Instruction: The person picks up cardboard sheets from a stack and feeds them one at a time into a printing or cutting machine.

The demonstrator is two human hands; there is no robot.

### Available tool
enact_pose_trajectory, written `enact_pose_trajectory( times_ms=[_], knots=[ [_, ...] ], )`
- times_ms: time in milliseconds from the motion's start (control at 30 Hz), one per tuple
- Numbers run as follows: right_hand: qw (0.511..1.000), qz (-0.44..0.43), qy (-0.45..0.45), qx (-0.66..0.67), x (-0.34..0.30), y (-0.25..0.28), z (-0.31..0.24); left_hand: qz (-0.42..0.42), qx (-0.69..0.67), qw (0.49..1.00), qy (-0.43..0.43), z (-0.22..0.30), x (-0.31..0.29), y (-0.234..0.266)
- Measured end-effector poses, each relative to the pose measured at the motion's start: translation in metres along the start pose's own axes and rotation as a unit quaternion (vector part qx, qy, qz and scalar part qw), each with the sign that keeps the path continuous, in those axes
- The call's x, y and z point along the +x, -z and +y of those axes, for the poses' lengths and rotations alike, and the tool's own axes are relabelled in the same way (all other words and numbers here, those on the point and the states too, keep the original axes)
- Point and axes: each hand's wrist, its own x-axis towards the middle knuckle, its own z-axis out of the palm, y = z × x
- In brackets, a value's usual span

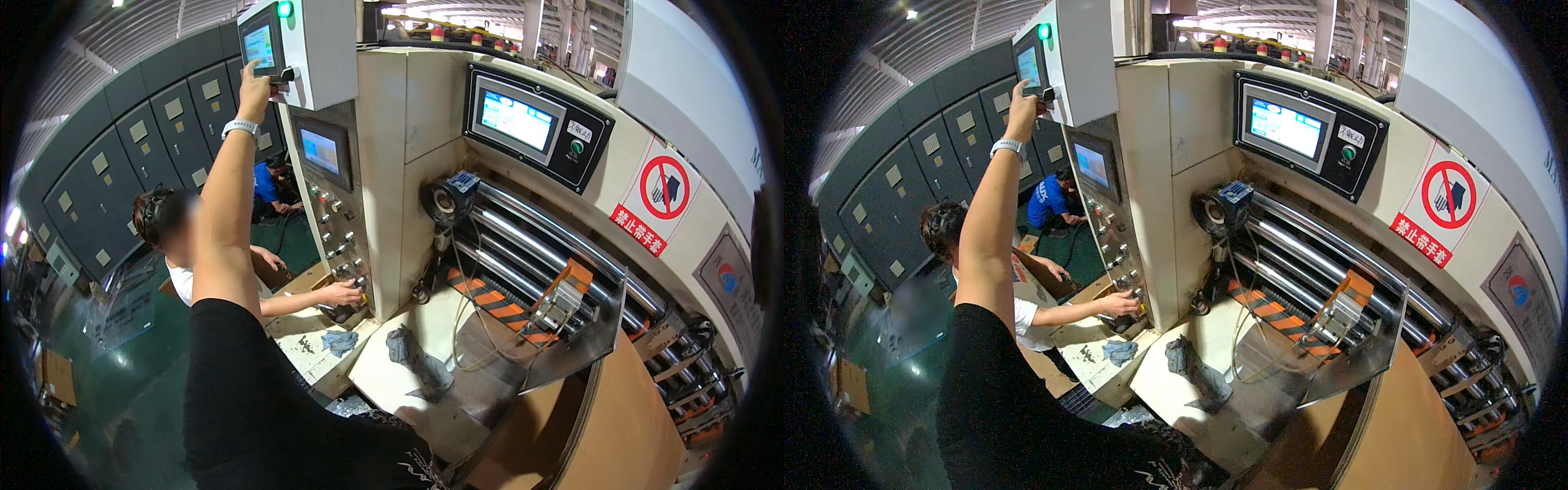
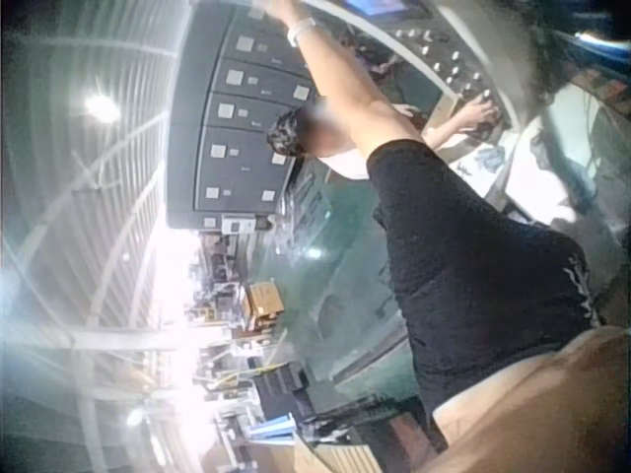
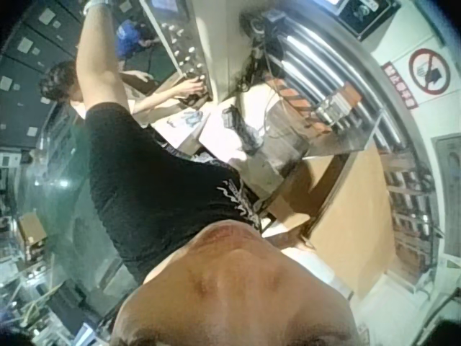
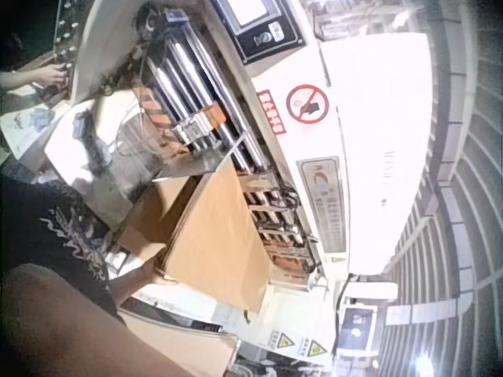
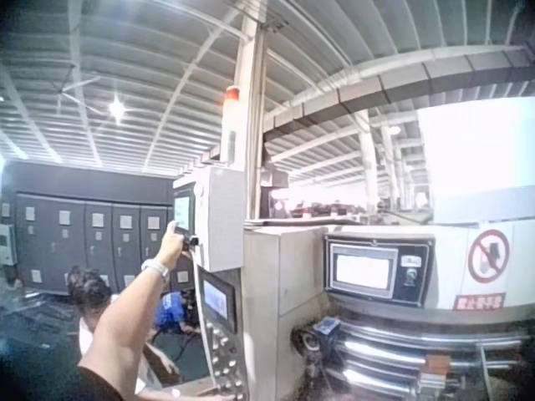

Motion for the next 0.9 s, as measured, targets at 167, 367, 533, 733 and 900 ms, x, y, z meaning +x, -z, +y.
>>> enact_pose_trajectory(
  times_ms=[167, 367, 533, 733, 900],
  knots=[
    [0.849, -0.052, -0.359, 0.385, 0.003, 0.001, 0.016, 0.039, 0.131, 0.941, -0.309, -0.059, 0.033, -0.01],
    [0.666, 0.055, -0.563, 0.485, 0.013, -0.011, -0.004, -0.575, 0.115, 0.81, -0.024, -0.256, -0.308, -0.094],
    [0.55, 0.12, -0.646, 0.516, 0.017, -0.002, 0.003, -0.773, -0.09, 0.53, 0.336, -0.092, -0.644, -0.241],
    [0.518, 0.152, -0.631, 0.557, -0.017, -0.005, 0.007, -0.616, -0.346, 0.597, 0.382, -0.01, -0.802, -0.351],
    [0.547, 0.187, -0.689, 0.437, -0.029, -0.012, 0.01, -0.567, -0.347, 0.48, 0.573, 0.016, -0.809, -0.351]
  ],
)
